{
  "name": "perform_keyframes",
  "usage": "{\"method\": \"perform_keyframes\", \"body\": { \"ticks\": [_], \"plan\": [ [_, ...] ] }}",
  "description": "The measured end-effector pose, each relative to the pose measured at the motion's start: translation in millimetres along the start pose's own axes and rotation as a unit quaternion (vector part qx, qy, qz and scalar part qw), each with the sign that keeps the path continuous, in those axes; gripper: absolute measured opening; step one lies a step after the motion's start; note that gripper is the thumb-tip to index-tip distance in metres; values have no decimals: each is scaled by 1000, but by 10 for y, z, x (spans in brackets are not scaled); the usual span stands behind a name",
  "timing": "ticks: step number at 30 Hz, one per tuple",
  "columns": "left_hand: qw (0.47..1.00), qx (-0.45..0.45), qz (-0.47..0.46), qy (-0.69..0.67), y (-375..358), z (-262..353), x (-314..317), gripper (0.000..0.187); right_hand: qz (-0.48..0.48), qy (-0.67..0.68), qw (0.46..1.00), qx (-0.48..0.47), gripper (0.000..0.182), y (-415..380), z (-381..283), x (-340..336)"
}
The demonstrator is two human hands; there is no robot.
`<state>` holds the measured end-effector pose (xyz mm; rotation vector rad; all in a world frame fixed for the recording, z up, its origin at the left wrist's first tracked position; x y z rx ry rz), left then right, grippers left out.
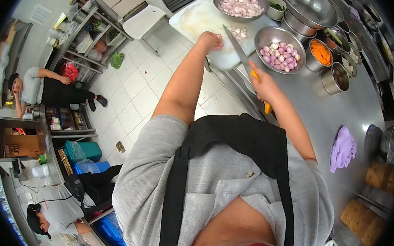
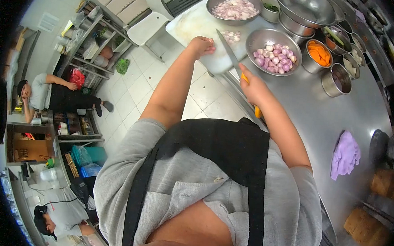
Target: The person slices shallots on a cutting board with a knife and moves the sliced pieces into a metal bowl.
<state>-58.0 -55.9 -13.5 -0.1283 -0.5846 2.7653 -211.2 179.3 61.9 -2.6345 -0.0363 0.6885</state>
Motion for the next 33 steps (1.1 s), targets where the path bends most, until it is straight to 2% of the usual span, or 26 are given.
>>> {"method": "perform_keyframes", "body": {
  "ticks": [4, 6, 15, 28, 31, 33],
  "plan": [
    [1000, -5, 29, 3, -55, 19, -10, 18, 10, -50, 997, -57, 53, -52, 3, 4],
    [1000, -15, 8, 20, -37, -1, -2, 19, 22, -37, 991, -129, 51, -85, 28, 49],
    [1000, -8, -6, 24, -72, 12, -2, 20, 8, -87, 991, -100, 53, -226, -48, -2],
    [1000, 10, 5, 19, -57, 14, 18, 20, -4, -126, 988, -91, 55, 204, -111, 99],
    [1000, -11, 12, 26, -73, 84, 10, 17, 9, -120, 983, -135, 55, 106, -193, 10],
    [999, -36, 12, 23, -79, 70, -10, 14, -4, -177, 980, -94, 55, -44, -176, -60]
  ]
}}
Point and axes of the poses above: each hand's wrist, its own y-axis towards the middle knuckle, its own x-axis out of the palm, z = x × y, the point moved 6 cm from there along y, towards the middle knuckle
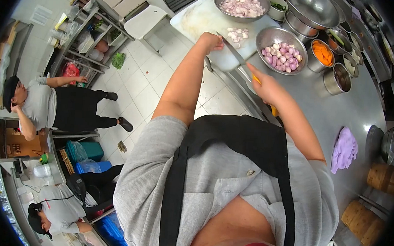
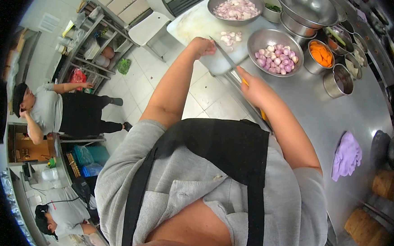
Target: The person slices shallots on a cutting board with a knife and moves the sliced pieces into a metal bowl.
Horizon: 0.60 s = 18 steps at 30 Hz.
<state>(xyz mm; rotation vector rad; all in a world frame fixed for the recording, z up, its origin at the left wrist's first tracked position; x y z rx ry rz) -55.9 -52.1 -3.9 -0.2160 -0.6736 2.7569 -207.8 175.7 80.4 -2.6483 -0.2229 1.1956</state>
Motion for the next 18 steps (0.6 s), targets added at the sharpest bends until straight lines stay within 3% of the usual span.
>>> {"method": "perform_keyframes", "body": {
  "ticks": [3, 6, 10, 12, 13, 15, 16, 18],
  "plan": [
    [1000, -15, -7, 17, 18, 15, -36, 13, -53, 114, 989, 76, 53, -9, 165, 4],
    [997, 0, -15, 77, 74, -12, -93, 13, 3, 173, 982, 79, 50, 110, 246, 76],
    [983, 39, 26, 179, 270, 25, -156, 16, -5, 252, 965, 77, 50, 113, 319, 141],
    [882, 125, 23, 453, 329, 138, -190, 20, -58, 370, 927, 35, 50, 92, 322, 227],
    [883, 121, 22, 453, 329, 99, -187, 20, -61, 371, 926, 37, 50, 74, 334, 254],
    [950, 96, 82, 286, 323, 51, -271, 27, -74, 428, 901, 26, 51, 49, 325, 306],
    [949, 95, 81, 288, 311, 26, -266, 27, -74, 430, 899, 26, 51, 60, 340, 325],
    [911, 175, 93, 362, 272, 57, -222, 34, -66, 441, 894, 51, 51, 81, 418, 366]
  ]
}}
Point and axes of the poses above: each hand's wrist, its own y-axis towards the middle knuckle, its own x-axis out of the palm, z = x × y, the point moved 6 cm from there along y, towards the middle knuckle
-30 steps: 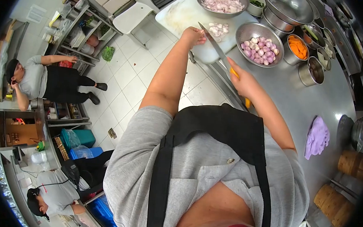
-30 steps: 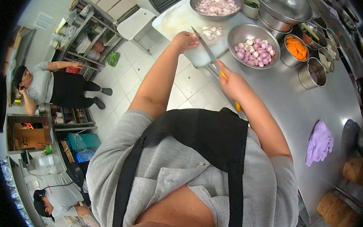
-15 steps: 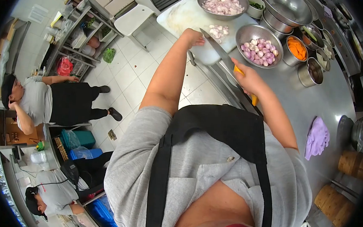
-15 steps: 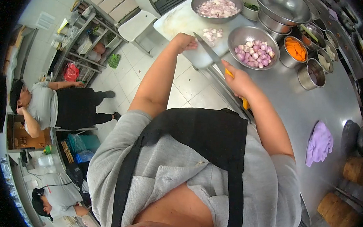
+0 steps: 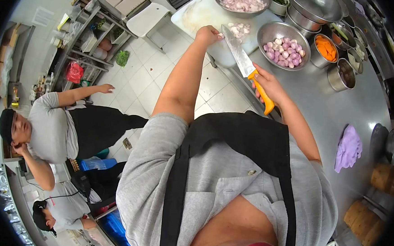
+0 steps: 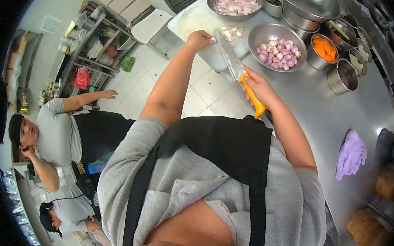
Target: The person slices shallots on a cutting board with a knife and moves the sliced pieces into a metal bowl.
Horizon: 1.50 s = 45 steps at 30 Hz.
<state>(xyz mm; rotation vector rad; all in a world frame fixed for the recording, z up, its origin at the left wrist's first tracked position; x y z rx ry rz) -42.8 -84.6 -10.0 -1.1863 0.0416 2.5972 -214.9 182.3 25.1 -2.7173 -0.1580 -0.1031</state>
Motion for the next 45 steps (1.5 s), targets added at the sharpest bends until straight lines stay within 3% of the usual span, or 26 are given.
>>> {"method": "perform_keyframes", "body": {
  "ticks": [3, 10, 12, 15, 28, 37, 42, 45],
  "plan": [
    [998, 59, -24, 16, 52, 36, 24, 36, -14, 52, 999, 5, 53, 4, 31, -44],
    [997, 14, -34, 70, 132, -6, -58, 42, -30, 116, 993, -9, 56, -21, 90, -29],
    [974, 8, -129, 185, 182, 63, -19, 45, -30, 106, 994, -2, 57, 4, 103, -12],
    [957, -19, -155, 246, 248, 54, 3, 48, -41, 117, 992, 9, 58, 40, 119, 11],
    [951, -77, -177, 243, 304, -114, 13, 64, -10, 0, 1000, 21, 57, 217, -40, 88],
    [957, -89, -175, 215, 284, -140, 32, 58, -1, -7, 1000, 15, 57, 511, -61, 173],
    [980, -101, -127, 115, 222, -121, -6, 43, 6, -23, 1000, 16, 55, 627, -120, 264],
    [973, -95, -144, 152, 194, -59, -56, 42, 3, -19, 1000, 3, 54, 600, -102, 277]
  ]
}}
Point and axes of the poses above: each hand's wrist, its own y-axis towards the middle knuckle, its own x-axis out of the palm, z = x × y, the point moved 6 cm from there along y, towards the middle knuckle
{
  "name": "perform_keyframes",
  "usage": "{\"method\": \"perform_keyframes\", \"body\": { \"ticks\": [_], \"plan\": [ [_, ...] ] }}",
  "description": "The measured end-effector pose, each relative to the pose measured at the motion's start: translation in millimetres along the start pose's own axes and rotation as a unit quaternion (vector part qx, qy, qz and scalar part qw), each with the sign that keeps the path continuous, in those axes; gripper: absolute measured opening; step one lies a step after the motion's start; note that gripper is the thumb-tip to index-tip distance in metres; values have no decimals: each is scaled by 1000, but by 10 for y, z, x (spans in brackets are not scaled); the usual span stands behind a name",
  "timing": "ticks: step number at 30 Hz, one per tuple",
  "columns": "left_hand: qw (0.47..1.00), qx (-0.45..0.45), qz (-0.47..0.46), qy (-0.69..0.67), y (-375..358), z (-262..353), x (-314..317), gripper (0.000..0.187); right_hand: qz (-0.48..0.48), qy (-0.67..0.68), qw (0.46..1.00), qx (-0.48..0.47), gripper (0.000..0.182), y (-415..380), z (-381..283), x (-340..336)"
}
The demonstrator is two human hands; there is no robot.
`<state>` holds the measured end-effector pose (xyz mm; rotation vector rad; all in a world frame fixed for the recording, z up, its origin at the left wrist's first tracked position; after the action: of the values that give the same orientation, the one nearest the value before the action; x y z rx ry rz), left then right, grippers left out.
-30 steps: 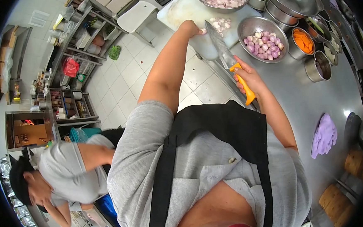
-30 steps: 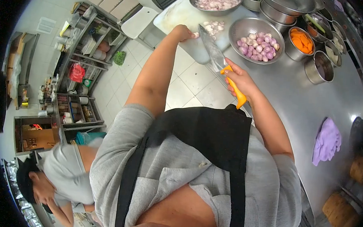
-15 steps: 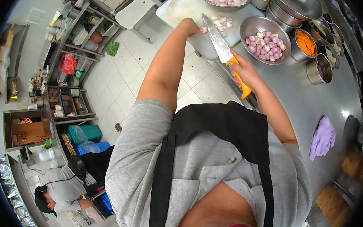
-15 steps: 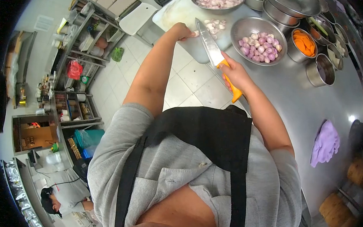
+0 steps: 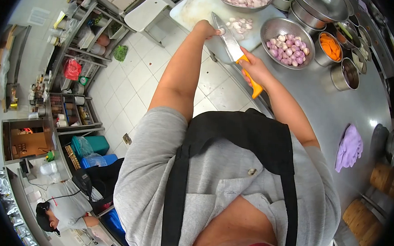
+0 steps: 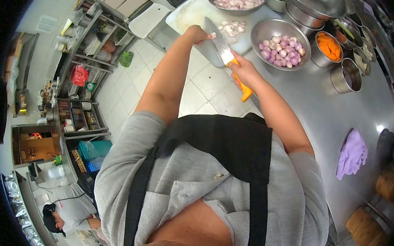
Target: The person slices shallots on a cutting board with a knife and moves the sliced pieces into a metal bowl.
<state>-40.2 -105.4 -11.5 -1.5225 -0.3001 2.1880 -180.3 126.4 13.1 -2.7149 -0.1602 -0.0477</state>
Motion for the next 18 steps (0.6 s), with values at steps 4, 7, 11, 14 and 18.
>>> {"method": "perform_keyframes", "body": {
  "ticks": [4, 7, 11, 14, 18],
  "plan": [
    [998, 9, 26, -61, -30, -24, -32, 41, -14, -40, 999, 33, 54, -271, 75, -12],
    [997, 13, 28, -72, -149, -15, -13, 43, -11, -48, 998, 41, 54, -372, 109, -51],
    [989, 63, 94, -93, -177, 15, -33, 45, 6, -47, 999, 22, 55, -368, 114, -148],
    [988, 70, 75, -118, -138, -9, 15, 46, 63, -83, 995, 2, 54, -342, 55, -266],
    [964, 140, 148, -170, -362, 299, -46, 44, 49, -82, 995, -2, 56, -314, 55, -313]
  ]
}}
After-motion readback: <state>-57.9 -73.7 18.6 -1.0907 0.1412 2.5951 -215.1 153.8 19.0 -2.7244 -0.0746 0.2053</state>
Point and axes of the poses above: each hand's wrist, its own y-axis towards the middle knuckle, its own x-axis out of the palm, z = x × y, the point moved 6 cm from there along y, towards the middle knuckle
